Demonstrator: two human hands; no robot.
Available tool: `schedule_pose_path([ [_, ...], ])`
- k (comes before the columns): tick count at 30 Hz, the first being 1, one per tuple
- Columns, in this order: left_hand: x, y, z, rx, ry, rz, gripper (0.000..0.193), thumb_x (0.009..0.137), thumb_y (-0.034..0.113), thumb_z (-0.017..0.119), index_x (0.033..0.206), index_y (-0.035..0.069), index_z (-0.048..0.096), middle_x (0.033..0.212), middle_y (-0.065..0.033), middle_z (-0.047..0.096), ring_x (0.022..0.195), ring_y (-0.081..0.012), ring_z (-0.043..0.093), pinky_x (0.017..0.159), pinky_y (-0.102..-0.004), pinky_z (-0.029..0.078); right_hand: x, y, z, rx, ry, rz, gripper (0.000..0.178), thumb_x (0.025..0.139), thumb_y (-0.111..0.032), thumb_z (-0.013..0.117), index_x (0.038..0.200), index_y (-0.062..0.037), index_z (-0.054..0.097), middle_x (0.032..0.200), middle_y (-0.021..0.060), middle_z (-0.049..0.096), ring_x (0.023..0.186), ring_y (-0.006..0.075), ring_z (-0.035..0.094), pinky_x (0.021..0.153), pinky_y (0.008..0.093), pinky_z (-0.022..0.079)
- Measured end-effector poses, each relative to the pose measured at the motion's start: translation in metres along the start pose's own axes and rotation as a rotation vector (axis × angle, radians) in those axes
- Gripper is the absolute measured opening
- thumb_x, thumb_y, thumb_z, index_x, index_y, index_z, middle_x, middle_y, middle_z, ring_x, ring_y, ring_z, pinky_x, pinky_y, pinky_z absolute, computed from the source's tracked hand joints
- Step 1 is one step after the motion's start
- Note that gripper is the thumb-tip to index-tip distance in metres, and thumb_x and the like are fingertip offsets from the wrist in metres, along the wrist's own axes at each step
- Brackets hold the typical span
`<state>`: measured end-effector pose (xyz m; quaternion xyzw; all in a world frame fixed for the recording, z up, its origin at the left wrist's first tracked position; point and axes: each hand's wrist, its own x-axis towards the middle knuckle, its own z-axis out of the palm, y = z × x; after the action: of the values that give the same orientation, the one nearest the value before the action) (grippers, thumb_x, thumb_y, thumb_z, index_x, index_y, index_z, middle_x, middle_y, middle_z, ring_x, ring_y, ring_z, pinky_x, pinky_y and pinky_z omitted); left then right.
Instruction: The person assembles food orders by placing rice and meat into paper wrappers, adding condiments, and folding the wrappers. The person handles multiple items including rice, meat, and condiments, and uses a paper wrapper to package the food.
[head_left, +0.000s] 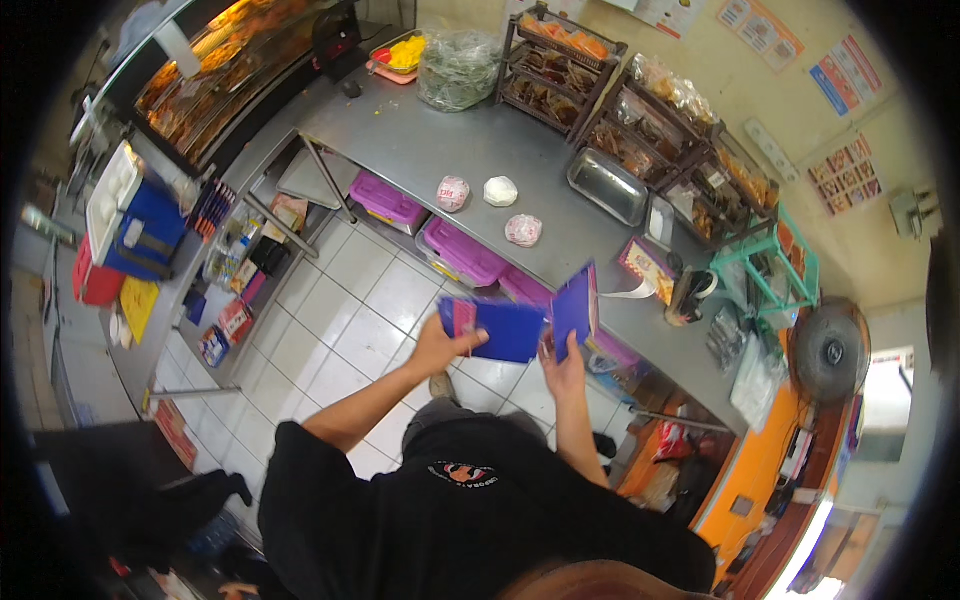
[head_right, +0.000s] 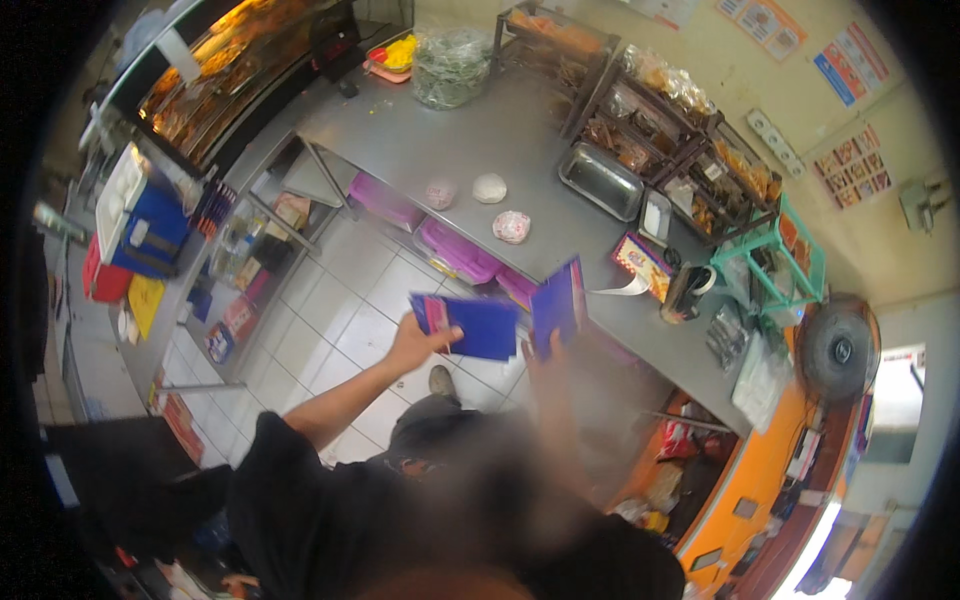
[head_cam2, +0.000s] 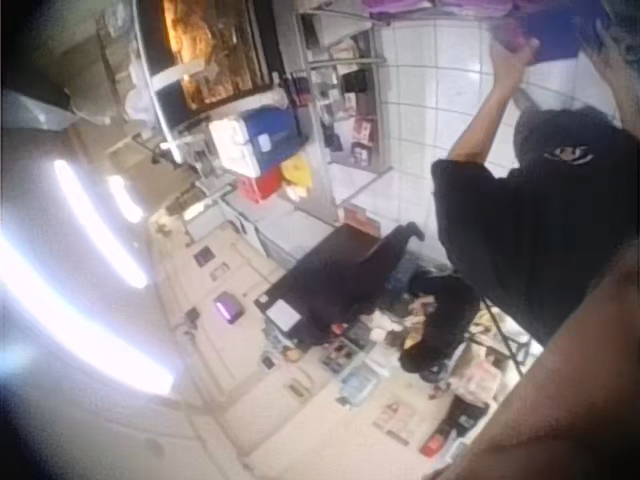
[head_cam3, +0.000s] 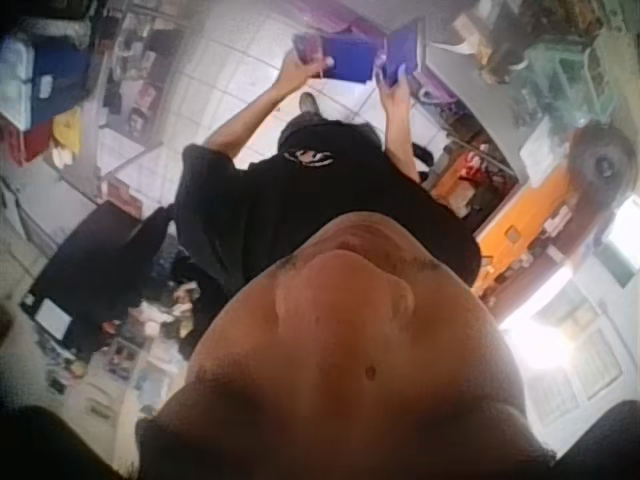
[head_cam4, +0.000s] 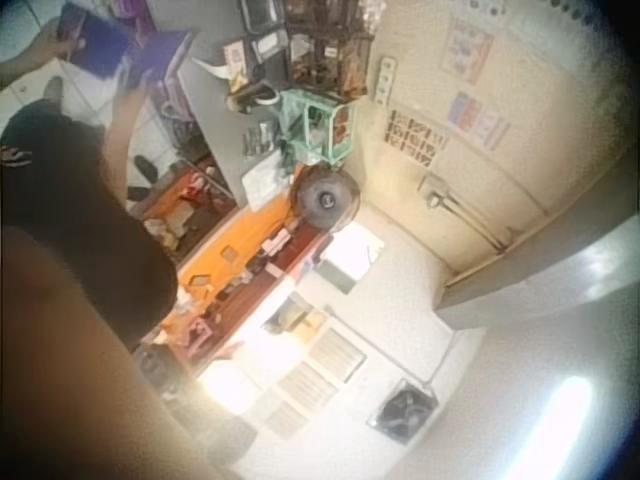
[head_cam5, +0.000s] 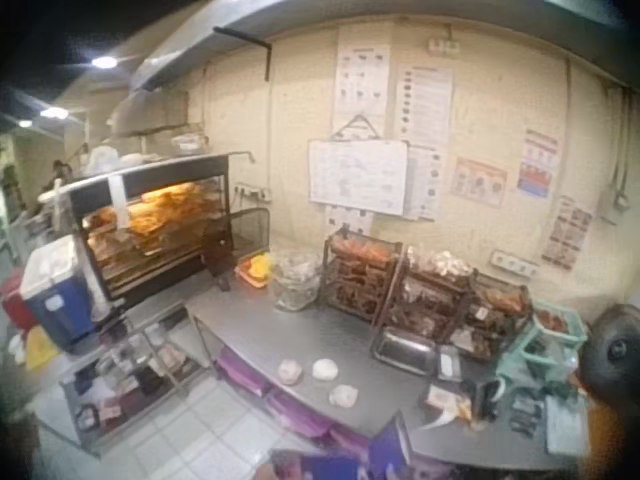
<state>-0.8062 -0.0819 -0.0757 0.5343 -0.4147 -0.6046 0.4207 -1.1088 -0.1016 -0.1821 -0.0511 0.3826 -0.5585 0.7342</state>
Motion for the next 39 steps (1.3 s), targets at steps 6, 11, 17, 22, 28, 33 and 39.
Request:
schedule_pose_path([
  [6,0.131,-0.007,-0.092,-0.42,0.145,0.119,0.036,0.095,0.011,0.079,0.126,0.001,0.068,0.114,-0.0059,0.074,0.103,-0.0164,0.071,0.093,-0.0353,0.057,0.123,-0.012,0.095,-0.169,0.15,-0.108,0.049,0.1,-0.04,0.077,0.139,-0.0176,0.058,0.131,0.0037,0.066,0.122,0.0256,0.061,0.114,0.0507,0.043],
  [11,0.239,0.001,-0.11,-0.623,0.189,0.021,0.033,0.096,0.012,0.079,0.127,0.005,0.068,0.119,-0.0063,0.074,0.111,-0.0197,0.071,0.098,-0.0384,0.057,0.212,-0.011,0.136,-0.241,0.225,-0.025,0.052,0.099,-0.034,0.079,0.142,-0.0191,0.055,0.141,0.0027,0.06,0.132,0.0239,0.055,0.112,0.054,0.046],
  [17,0.301,0.02,-0.122,-0.751,0.28,-0.221,0.04,0.101,0.013,0.074,0.138,0.008,0.06,0.129,-0.0074,0.07,0.117,-0.0231,0.07,0.097,-0.0439,0.06,0.297,0.03,0.195,-0.087,0.398,0.008,0.055,0.098,-0.033,0.079,0.144,-0.0175,0.054,0.144,0.0038,0.059,0.135,0.0259,0.055,0.113,0.0528,0.046],
  [22,0.354,0.049,-0.152,-0.784,0.248,-0.208,0.047,0.103,0.022,0.073,0.142,0.004,0.054,0.132,-0.0114,0.067,0.12,-0.0263,0.069,0.101,-0.0456,0.058,0.376,0.04,0.255,-0.131,0.26,-0.046,0.057,0.097,-0.035,0.081,0.144,-0.0181,0.055,0.144,0.0045,0.06,0.13,0.0254,0.058,0.109,0.0481,0.05],
  [28,0.441,0.086,-0.174,-0.714,0.416,-0.058,0.031,0.098,0.015,0.077,0.124,0.006,0.062,0.112,-0.0055,0.067,0.105,-0.0203,0.068,0.091,-0.0403,0.058,0.432,0.009,0.291,-0.175,0.236,-0.11,0.051,0.097,-0.038,0.081,0.138,-0.0171,0.06,0.135,0.0018,0.065,0.124,0.0227,0.061,0.1,0.0458,0.054],
  [33,0.417,0.129,-0.217,-0.523,0.211,-0.129,0.036,0.094,0.009,0.076,0.125,0.005,0.06,0.113,-0.005,0.063,0.104,-0.019,0.065,0.086,-0.0404,0.058,0.42,-0.015,0.248,-0.236,0.38,-0.076,0.085,0.094,-0.047,0.082,0.157,-0.0096,0.038,0.148,0.0146,0.054,0.131,0.0271,0.056,0.107,0.0476,0.05],
  [39,0.379,0.148,-0.25,-0.429,0.132,-0.089,0.059,0.093,0.001,0.07,0.146,0.002,0.044,0.129,-0.012,0.063,0.117,-0.0216,0.065,0.095,-0.0401,0.058,0.321,0.028,0.355,-0.845,0.558,-0.646,0.073,0.102,-0.028,0.072,0.162,-0.0093,0.034,0.157,0.011,0.044,0.138,0.0296,0.052,0.113,0.0463,0.044],
])
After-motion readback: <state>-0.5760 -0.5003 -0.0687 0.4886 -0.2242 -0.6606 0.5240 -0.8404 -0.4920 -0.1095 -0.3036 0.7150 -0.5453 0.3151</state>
